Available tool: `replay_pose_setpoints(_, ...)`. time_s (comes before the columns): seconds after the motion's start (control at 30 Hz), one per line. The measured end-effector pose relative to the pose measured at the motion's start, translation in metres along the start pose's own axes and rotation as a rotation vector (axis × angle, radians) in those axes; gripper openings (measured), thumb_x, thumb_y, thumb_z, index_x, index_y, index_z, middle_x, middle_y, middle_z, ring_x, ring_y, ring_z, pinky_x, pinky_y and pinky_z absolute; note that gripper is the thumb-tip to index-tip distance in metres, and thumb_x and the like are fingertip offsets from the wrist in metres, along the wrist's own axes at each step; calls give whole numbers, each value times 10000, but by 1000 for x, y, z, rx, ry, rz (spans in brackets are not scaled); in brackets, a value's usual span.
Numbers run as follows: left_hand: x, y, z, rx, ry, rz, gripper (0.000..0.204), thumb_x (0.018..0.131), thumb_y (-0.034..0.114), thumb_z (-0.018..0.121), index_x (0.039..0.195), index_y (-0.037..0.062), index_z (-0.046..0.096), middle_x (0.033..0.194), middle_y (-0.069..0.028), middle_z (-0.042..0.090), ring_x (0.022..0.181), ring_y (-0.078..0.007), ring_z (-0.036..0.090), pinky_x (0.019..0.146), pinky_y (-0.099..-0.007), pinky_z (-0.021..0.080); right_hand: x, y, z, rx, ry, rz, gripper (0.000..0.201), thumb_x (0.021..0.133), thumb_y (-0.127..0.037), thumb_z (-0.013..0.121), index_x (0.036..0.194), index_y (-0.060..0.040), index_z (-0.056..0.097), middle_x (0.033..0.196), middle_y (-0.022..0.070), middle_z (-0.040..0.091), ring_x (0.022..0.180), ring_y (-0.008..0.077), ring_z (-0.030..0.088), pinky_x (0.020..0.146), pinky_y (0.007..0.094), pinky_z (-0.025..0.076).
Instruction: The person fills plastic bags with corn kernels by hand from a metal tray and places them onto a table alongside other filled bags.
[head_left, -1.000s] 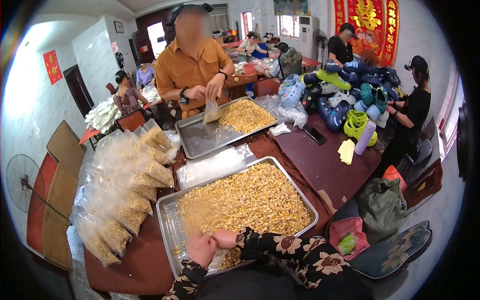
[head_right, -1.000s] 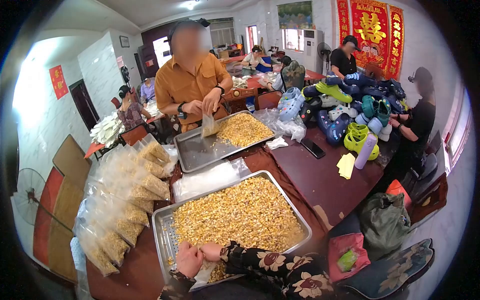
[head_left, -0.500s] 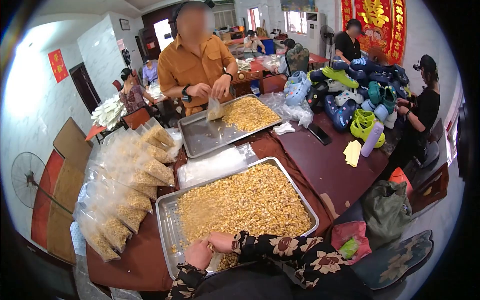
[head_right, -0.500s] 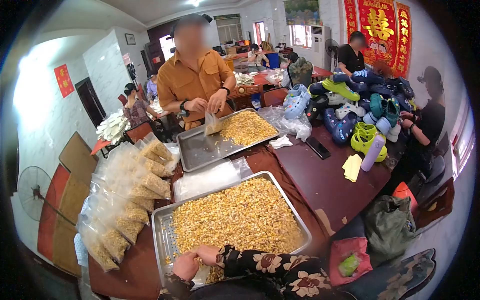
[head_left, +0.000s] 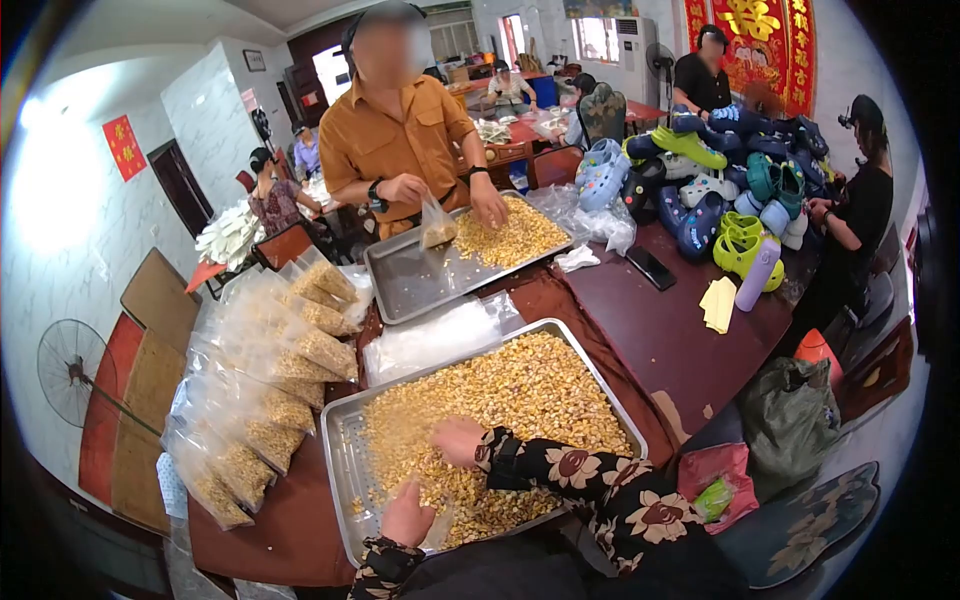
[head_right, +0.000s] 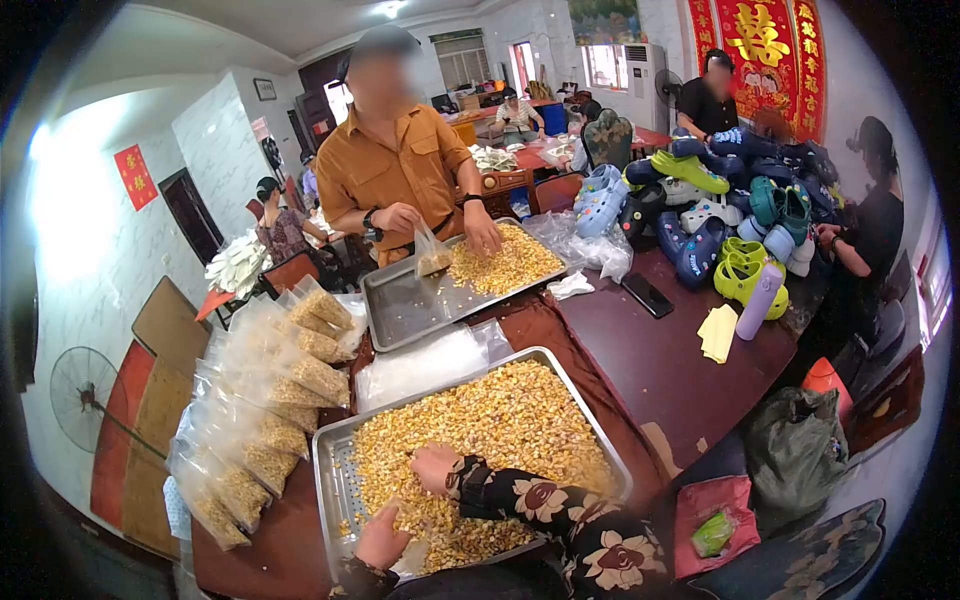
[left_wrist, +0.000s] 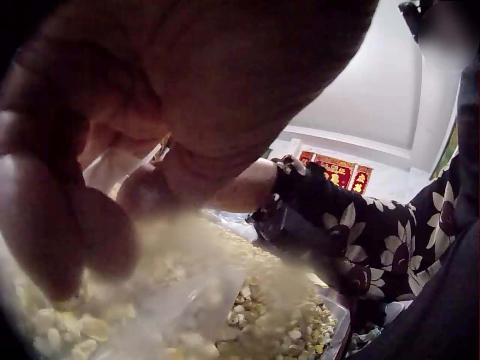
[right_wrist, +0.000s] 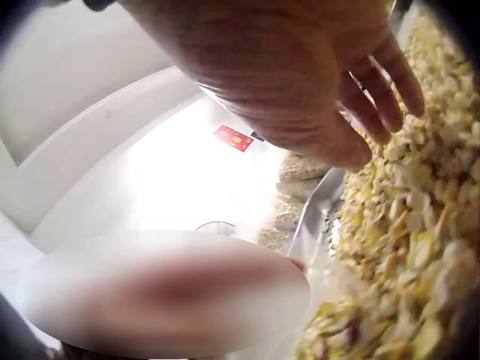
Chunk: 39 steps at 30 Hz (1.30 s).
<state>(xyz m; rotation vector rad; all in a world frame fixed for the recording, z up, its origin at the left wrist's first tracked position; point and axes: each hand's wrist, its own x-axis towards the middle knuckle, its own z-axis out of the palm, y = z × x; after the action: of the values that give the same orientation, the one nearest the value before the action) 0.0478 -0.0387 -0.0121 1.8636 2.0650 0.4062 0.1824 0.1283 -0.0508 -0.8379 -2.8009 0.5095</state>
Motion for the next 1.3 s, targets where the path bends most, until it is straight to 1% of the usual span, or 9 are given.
replay_pose_setpoints(0.07, 2, 0, -1, -7, -57, -29, 540, 748, 194, 549, 1246, 8, 460, 1173, -223, 534, 927, -414, 572, 805, -478, 475, 0, 1, 5, -82, -21, -55, 201, 725, -197, 666, 901, -103, 648, 976, 99, 584, 1015, 297, 527, 764, 463, 459)
replay_pose_setpoints(0.33, 1, -1, 1, 3, -74, -71, 527, 755, 210, 548, 1233, 4, 467, 1240, -234, 510, 927, -418, 580, 805, -482, 480, -20, -8, -13, -109, -67, -124, 295, 660, -246, 708, 879, -69, 619, 938, 129, 560, 951, 314, 550, 731, 434, 488)
replay_pose_setpoints(0.6, 2, 1, 0, -17, -76, -76, 469, 759, 195, 551, 1179, -2, 486, 1237, -243, 511, 929, -425, 578, 814, -484, 476, -21, -4, 7, 80, -47, -31, 143, 755, -89, 556, 870, -29, 616, 882, 202, 571, 860, 368, 591, 723, 439, 494)
replay_pose_setpoints(0.73, 3, -1, 0, -47, -48, -37, 455, 761, 200, 553, 1167, 5, 489, 1171, -252, 539, 903, -434, 576, 792, -495, 474, -18, -1, -3, 174, -93, 32, 148, 749, -82, 546, 862, -22, 621, 850, 198, 594, 855, 377, 595, 724, 444, 490)
replay_pose_setpoints(0.83, 3, 2, -4, -52, -59, -49, 448, 760, 202, 553, 1159, 9, 490, 1127, -257, 554, 893, -440, 574, 777, -499, 473, -14, 4, -5, 228, -142, 193, 164, 748, -116, 561, 861, -18, 630, 862, 187, 619, 835, 370, 607, 713, 443, 492)
replay_pose_setpoints(1.03, 3, 2, 1, -88, -16, -72, 449, 757, 197, 553, 1162, 16, 488, 1063, -260, 576, 882, -437, 576, 756, -502, 471, -16, -2, -6, 420, 10, -4, 248, 739, -228, 631, 888, -30, 642, 830, 164, 640, 794, 332, 626, 691, 403, 500)
replay_pose_setpoints(1.13, 8, 3, 0, -125, -45, -140, 449, 758, 189, 551, 1171, 26, 487, 1033, -256, 589, 880, -431, 581, 753, -500, 472, -17, -25, -16, 563, -177, -58, 273, 727, -242, 642, 890, -23, 641, 827, 154, 648, 786, 294, 635, 698, 376, 491)
replay_pose_setpoints(1.17, 9, 4, -1, -136, -99, -208, 448, 758, 183, 549, 1176, 33, 486, 1017, -254, 597, 879, -428, 583, 754, -499, 473, -16, -30, -12, 564, -181, -57, 273, 727, -242, 642, 890, -23, 641, 827, 154, 648, 786, 294, 635, 698, 376, 491)
replay_pose_setpoints(1.3, 10, 4, 2, -208, -71, -206, 425, 763, 166, 552, 1165, 40, 497, 990, -252, 609, 886, -427, 586, 759, -497, 474, -12, -47, 6, 634, -183, -79, 220, 647, -123, 617, 839, -29, 668, 781, 166, 661, 755, 318, 642, 667, 389, 502)
